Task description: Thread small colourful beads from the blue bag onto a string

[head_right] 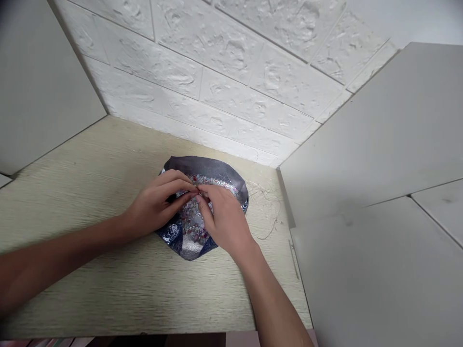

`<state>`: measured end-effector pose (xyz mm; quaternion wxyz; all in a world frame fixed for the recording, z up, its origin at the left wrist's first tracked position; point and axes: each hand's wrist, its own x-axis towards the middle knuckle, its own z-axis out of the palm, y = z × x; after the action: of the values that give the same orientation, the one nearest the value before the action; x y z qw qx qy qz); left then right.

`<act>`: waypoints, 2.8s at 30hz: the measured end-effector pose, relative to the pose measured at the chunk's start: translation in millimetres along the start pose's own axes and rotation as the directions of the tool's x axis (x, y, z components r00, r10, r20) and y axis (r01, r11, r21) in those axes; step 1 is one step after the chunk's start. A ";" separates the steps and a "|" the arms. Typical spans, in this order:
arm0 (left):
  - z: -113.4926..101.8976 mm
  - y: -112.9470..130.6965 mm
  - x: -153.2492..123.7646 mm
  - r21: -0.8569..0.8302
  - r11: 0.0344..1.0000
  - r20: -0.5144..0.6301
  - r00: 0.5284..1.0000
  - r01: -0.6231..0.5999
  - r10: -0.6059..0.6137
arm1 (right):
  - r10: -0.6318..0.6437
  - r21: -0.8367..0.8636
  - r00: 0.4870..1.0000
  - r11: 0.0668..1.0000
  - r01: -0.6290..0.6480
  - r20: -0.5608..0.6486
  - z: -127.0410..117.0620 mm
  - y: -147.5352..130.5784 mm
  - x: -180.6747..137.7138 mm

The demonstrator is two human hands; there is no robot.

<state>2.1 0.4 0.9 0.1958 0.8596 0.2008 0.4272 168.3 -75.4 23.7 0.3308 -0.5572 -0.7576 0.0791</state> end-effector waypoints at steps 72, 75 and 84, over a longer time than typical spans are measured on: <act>4.5 3.0 4.8 -0.518 0.717 0.189 0.880 0.466 -0.436 | 0.043 0.008 0.979 0.999 -0.042 -0.201 -0.8 -0.7 -0.7; 4.7 3.3 7.6 -0.649 0.558 0.242 0.836 0.517 -0.493 | 0.037 0.010 0.978 0.999 -0.036 -0.204 -0.9 -0.7 -0.5; 4.3 0.6 9.1 -0.744 0.389 0.309 0.796 0.543 -0.521 | -0.060 0.033 0.964 0.997 0.071 -0.257 -2.8 -4.4 -1.5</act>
<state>10.8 3.8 4.8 0.6899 0.5691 0.2466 0.3733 166.7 -79.0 27.4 0.4398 -0.5304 -0.7247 0.0112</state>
